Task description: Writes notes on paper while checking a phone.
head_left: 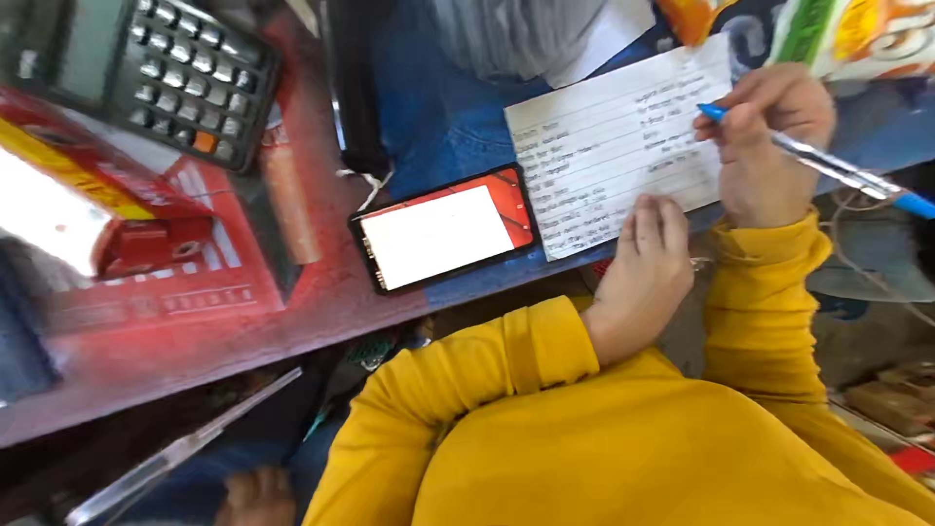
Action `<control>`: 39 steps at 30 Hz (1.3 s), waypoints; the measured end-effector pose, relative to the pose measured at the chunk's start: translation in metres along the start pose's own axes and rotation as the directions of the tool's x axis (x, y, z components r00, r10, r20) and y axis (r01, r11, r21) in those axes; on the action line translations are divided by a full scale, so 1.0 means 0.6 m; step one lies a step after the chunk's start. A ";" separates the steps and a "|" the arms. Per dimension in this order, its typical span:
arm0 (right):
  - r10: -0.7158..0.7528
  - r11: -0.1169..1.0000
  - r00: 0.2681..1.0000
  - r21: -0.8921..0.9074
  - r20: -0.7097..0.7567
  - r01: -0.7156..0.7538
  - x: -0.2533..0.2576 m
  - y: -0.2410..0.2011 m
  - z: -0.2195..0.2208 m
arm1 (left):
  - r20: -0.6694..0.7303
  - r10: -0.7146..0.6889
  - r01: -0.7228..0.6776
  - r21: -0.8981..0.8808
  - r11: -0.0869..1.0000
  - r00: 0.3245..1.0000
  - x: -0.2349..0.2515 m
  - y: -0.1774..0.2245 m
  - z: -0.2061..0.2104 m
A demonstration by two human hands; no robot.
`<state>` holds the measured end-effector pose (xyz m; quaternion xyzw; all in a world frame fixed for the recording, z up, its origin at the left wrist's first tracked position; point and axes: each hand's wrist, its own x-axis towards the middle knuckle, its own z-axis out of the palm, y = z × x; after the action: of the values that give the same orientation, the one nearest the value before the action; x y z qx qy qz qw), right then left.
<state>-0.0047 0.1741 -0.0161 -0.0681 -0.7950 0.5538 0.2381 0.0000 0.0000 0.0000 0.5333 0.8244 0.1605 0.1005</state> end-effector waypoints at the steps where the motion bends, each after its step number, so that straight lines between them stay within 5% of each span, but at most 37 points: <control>1: -0.025 0.999 1.000 0.020 0.013 0.025 -0.001 0.003 0.003 | -0.002 0.000 0.000 0.023 1.000 1.000 -0.001 0.001 0.001; 5: 0.094 0.991 0.996 0.094 0.002 -0.093 -0.001 -0.005 0.028 | 0.021 -0.021 0.019 0.058 0.998 1.000 -0.004 0.003 -0.001; 9: 0.212 0.976 0.965 -0.006 -0.157 -0.216 0.006 -0.011 0.058 | 0.028 -0.051 0.049 0.054 0.997 0.998 -0.003 0.007 0.005; 18: 0.074 0.997 0.990 0.003 -0.116 -0.074 0.000 0.015 0.047 | 0.158 -0.051 0.045 0.039 0.998 0.986 0.009 0.009 -0.006; 39: 0.091 0.996 0.991 0.015 -0.096 -0.090 0.004 0.012 0.047 | 0.199 -0.003 -0.014 0.080 0.997 0.980 0.012 0.003 -0.007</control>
<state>-0.0208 0.1536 -0.0297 -0.1297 -0.7758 0.5642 0.2511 -0.0028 0.0067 0.0046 0.5526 0.8147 0.0729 0.1603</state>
